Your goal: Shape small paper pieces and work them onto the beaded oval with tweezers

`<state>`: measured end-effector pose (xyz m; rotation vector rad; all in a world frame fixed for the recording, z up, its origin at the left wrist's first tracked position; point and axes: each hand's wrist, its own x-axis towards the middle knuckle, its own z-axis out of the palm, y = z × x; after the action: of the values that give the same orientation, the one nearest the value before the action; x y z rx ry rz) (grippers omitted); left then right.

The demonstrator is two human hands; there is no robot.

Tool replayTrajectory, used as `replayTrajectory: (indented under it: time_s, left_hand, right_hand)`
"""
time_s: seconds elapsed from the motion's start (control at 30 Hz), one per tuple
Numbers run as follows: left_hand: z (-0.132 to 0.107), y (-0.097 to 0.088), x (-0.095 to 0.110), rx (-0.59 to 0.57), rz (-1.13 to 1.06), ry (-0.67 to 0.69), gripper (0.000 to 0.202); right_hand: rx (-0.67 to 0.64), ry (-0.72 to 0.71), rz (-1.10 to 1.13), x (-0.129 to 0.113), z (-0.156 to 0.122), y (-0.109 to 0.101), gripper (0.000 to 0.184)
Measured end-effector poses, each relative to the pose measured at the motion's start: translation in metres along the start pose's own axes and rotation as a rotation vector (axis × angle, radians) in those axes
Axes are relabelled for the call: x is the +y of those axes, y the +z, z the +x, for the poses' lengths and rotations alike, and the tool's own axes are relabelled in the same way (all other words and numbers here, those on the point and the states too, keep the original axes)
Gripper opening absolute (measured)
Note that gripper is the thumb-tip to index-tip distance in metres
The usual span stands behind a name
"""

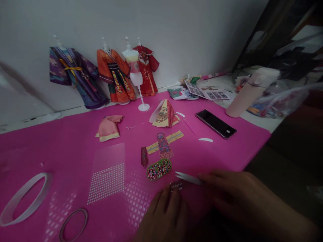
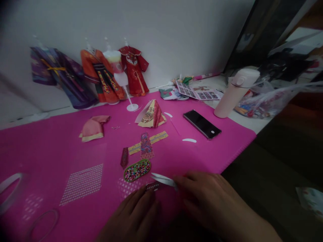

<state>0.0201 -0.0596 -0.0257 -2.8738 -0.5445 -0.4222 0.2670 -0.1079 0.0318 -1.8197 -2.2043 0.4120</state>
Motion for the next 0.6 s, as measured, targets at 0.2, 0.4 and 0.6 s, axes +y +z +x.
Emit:
replayTrajectory:
  time_s: [0.2,0.4,0.6]
  left_hand:
    - [-0.002,0.0,0.001,0.008,0.03,-0.002,0.027]
    - [-0.005,0.005,-0.001,0.025,0.048,0.001,0.031]
    - [-0.004,0.006,-0.003,0.042,0.017,-0.02,0.029]
  right_hand:
    - [-0.012,0.079,0.197,0.001,0.002,0.004,0.036]
    - [0.014,0.1,0.459,-0.011,0.004,0.001,0.048]
    - [0.062,0.112,0.586,-0.015,0.009,0.012,0.049]
